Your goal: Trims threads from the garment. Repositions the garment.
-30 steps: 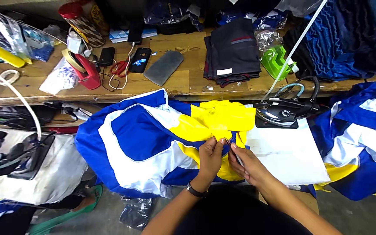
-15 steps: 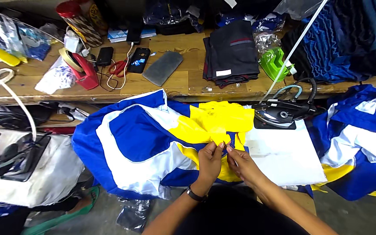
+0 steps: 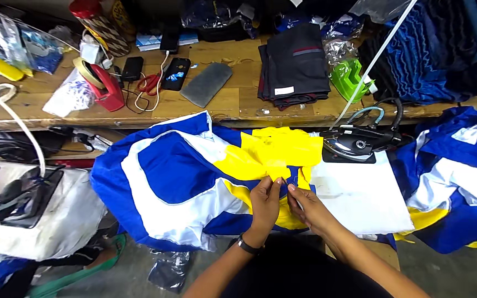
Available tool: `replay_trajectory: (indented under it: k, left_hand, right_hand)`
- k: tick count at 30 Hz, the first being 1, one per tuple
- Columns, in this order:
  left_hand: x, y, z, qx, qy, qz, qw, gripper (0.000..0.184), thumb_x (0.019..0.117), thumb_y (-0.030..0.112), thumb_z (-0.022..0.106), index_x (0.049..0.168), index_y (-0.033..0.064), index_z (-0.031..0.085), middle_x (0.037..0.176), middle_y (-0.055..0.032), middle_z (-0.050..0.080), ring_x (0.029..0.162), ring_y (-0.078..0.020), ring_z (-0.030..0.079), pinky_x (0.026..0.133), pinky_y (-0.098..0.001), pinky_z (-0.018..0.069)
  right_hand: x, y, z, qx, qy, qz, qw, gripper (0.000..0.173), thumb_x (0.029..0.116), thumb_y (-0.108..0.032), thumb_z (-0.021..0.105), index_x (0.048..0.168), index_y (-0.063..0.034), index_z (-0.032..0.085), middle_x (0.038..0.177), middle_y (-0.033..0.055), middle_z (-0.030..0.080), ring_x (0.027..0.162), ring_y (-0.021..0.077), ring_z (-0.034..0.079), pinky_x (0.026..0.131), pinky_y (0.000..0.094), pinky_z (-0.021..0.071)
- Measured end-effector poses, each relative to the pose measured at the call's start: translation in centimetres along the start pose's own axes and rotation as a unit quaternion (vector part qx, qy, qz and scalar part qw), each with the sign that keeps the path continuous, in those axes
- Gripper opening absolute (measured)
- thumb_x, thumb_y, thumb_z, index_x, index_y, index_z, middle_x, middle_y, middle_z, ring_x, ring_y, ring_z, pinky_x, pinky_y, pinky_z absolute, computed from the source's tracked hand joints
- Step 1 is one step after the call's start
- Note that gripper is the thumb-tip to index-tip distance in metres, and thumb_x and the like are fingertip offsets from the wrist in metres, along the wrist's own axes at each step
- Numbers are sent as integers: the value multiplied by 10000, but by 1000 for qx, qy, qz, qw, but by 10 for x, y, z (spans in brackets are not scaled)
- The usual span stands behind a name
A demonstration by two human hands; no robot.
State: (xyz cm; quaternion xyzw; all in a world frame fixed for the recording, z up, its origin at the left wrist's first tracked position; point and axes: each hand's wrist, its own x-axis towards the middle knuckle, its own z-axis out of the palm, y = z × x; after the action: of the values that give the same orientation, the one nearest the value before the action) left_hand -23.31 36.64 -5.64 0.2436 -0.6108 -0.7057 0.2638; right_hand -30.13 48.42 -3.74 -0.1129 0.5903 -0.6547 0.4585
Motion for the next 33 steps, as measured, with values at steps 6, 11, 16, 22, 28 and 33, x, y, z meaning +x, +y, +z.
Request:
replay_trajectory:
  k: [6, 11, 16, 22, 28, 33]
  left_hand:
    - [4, 6, -6, 4, -44, -37, 998, 187, 1003, 18, 571, 862, -18, 689, 828, -49, 740, 795, -67, 707, 793, -246, 584]
    - [1, 4, -3, -38, -37, -35, 998, 174, 1004, -1, 552, 915, -44, 695, 891, -85, 753, 862, -97, 722, 839, -265, 587]
    - [-3, -3, -2, -55, -18, -24, 998, 185, 1002, 4, 553, 886, -35, 690, 857, -73, 740, 848, -93, 711, 819, -260, 576]
    - [-6, -2, 0, -84, 12, -27, 996, 166, 991, -15, 556, 911, -33, 700, 838, -45, 722, 818, -88, 701, 826, -271, 587]
    - [-4, 1, -2, -72, 6, -29, 997, 173, 998, -9, 552, 913, -36, 700, 843, -50, 726, 829, -94, 706, 830, -271, 589]
    - [-5, 1, -3, -63, 5, -28, 998, 171, 990, -11, 564, 891, -28, 702, 811, -36, 716, 792, -80, 696, 806, -258, 587]
  right_hand:
    - [0, -2, -2, -1, 4, -9, 1000, 427, 1106, -283, 392, 717, -167, 528, 505, -106, 375, 371, -27, 316, 362, 132, 276]
    - [4, 5, 5, -2, 38, -61, 997, 431, 1090, -237, 436, 673, -170, 518, 516, -106, 373, 395, -29, 310, 384, 131, 264]
    - [4, 8, 8, 13, 28, -50, 998, 447, 1098, -247, 411, 667, -177, 502, 519, -108, 362, 398, -25, 290, 387, 140, 247]
    - [2, 9, 10, 15, 23, -23, 999, 446, 1111, -259, 381, 692, -175, 508, 519, -108, 365, 396, -24, 291, 385, 141, 255]
    - [1, 9, 9, 7, 20, -25, 999, 452, 1109, -267, 390, 685, -169, 514, 507, -105, 359, 386, -24, 297, 377, 139, 256]
    - [2, 6, 10, 7, 25, -25, 999, 449, 1109, -257, 392, 688, -164, 518, 510, -103, 365, 388, -21, 300, 380, 139, 257]
